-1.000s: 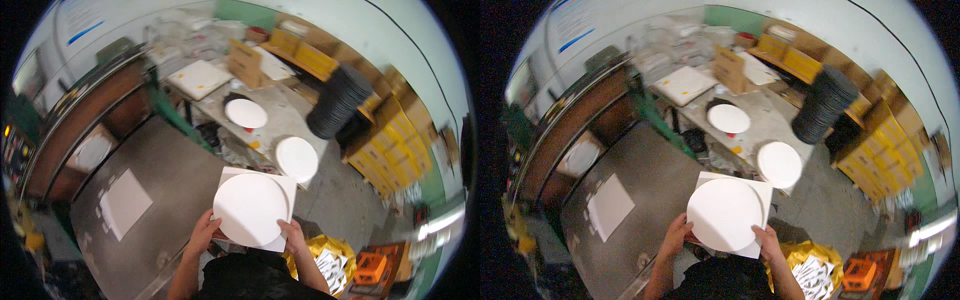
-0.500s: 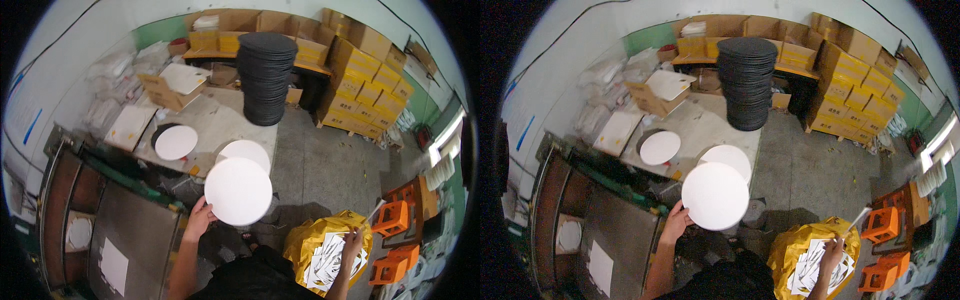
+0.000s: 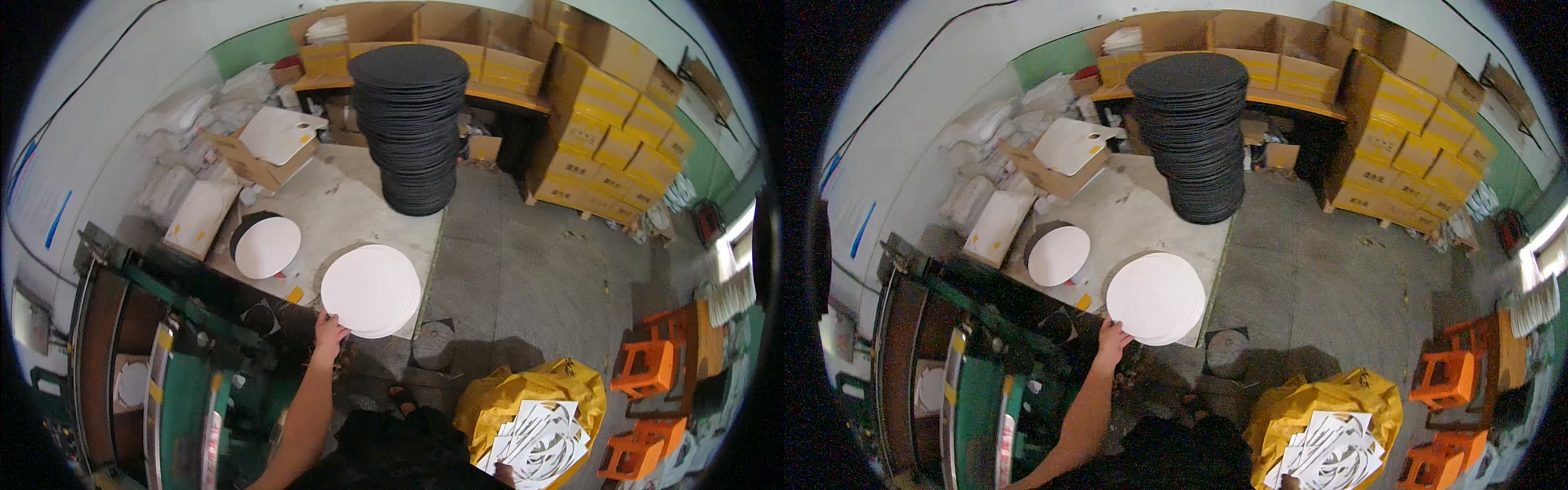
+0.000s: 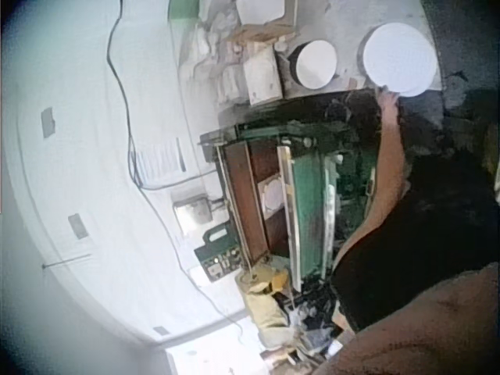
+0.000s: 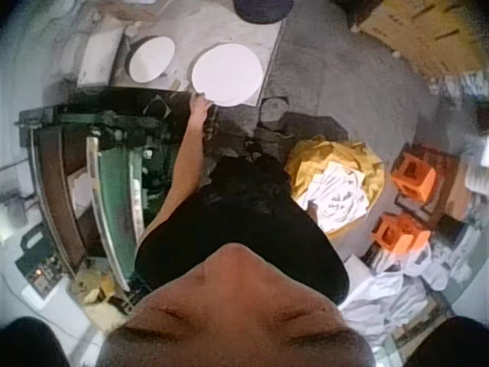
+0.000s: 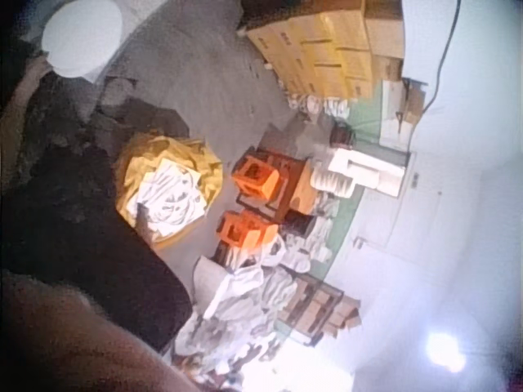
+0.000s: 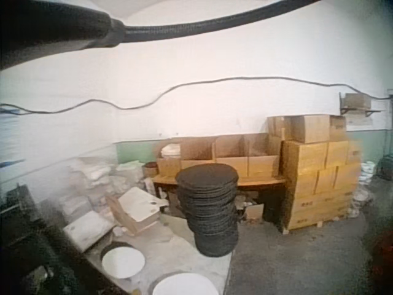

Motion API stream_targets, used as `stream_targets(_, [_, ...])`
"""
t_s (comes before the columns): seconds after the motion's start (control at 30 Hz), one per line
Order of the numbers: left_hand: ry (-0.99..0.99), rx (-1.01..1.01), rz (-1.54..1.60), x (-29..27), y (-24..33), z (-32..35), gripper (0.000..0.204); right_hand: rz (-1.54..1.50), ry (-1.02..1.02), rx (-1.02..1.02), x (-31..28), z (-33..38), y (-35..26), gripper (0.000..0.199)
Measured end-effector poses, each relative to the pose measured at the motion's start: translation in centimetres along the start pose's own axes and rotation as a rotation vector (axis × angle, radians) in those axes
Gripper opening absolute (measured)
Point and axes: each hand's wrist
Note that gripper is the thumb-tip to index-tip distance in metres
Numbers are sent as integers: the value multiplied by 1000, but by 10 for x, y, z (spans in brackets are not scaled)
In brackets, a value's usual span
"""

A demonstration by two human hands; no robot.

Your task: The person picks up square paper sheets from a stack and places them one by one into a large green industrial cutting machine, سپس pulls a lever to activate the machine and removes the cut circular paper disks.

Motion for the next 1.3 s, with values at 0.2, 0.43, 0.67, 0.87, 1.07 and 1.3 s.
stream_targets(0.2, [85,39,-2,-3,-9,-4,51,-164,-451,-91,54,-30,-144,23])
stream_targets(0.43, [162,273,-733,-100,-64,26,33,-229,-764,-302,79,-51,-362,22])
stream_targets(0.67, [743,56,-515,-243,-139,344,37,771,-785,-503,215,51,-434,19])
stream_targets(0.87, [2104,257,-44,-265,-200,724,20,1379,-895,-644,328,168,-365,26])
stream_targets(1.07, [3070,-132,-268,-209,-259,979,31,1785,-984,-747,402,232,-264,38])
stream_targets(1.3, [2407,230,557,-197,-325,1076,36,1905,-967,-699,463,262,-117,37])
Point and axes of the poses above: each hand's wrist, its own z-axis away from the middle knuckle, its own x-axis out of the palm, y = z × x, and after that the axes turned 7 degrees about -y, right-handed
